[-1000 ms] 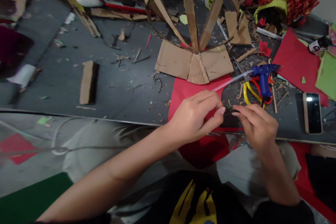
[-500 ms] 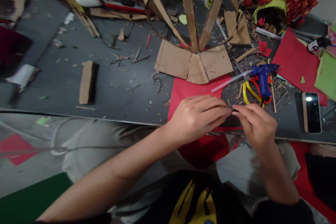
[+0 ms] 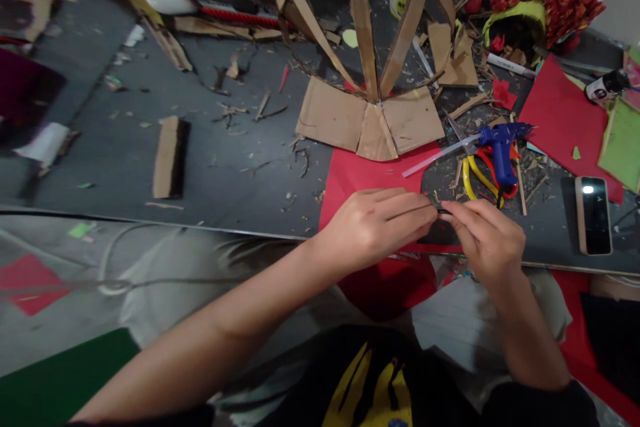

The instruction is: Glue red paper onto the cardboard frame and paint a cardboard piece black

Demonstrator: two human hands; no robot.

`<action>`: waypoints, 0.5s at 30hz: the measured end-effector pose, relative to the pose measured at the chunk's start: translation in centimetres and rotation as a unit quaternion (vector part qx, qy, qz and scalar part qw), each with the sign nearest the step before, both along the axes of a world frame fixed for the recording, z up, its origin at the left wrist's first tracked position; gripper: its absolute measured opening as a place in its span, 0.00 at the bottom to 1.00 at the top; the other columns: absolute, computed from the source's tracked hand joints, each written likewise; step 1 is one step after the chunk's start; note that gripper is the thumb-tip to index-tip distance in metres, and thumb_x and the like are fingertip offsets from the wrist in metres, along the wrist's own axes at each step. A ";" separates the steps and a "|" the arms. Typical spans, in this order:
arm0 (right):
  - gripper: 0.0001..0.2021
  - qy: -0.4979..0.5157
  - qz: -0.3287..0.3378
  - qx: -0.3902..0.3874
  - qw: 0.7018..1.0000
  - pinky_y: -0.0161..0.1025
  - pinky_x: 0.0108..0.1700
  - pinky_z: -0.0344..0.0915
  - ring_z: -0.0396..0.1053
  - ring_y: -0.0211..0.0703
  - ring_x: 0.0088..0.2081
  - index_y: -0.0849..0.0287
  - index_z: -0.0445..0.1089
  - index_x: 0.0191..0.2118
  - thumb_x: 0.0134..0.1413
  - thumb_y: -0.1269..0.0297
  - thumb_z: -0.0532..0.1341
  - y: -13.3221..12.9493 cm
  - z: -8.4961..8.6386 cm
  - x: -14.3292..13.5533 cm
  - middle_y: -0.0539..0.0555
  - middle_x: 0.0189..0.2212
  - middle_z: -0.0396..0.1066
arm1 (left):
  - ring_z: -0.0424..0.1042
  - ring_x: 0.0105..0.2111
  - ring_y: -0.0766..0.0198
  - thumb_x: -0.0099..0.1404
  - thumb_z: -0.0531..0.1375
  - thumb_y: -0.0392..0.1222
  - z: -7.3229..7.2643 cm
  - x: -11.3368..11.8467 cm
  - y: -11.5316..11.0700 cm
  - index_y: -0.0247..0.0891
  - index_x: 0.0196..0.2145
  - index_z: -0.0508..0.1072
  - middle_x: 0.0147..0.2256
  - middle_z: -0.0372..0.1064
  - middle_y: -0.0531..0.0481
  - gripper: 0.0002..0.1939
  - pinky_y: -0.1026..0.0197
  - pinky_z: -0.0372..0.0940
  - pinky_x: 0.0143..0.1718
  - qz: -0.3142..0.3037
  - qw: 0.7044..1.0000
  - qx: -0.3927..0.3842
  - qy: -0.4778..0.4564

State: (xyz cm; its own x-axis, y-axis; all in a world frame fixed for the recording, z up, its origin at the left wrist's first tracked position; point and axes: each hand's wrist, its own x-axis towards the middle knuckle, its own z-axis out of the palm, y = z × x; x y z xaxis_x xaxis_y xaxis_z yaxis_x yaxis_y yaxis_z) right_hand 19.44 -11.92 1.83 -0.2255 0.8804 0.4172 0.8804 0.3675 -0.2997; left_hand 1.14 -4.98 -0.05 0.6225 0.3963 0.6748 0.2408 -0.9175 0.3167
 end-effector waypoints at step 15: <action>0.08 -0.037 0.008 0.015 0.999 0.30 0.36 0.63 0.69 0.32 0.30 0.59 0.71 0.42 0.58 0.71 0.57 -0.2 0.1 -0.1 0.50 0.29 0.73 | 0.72 0.30 0.68 0.63 0.57 0.32 -0.3 0.2 -0.2 0.34 0.35 0.69 0.32 0.73 0.49 0.02 0.68 0.67 0.33 0.005 0.999 -0.050 -0.003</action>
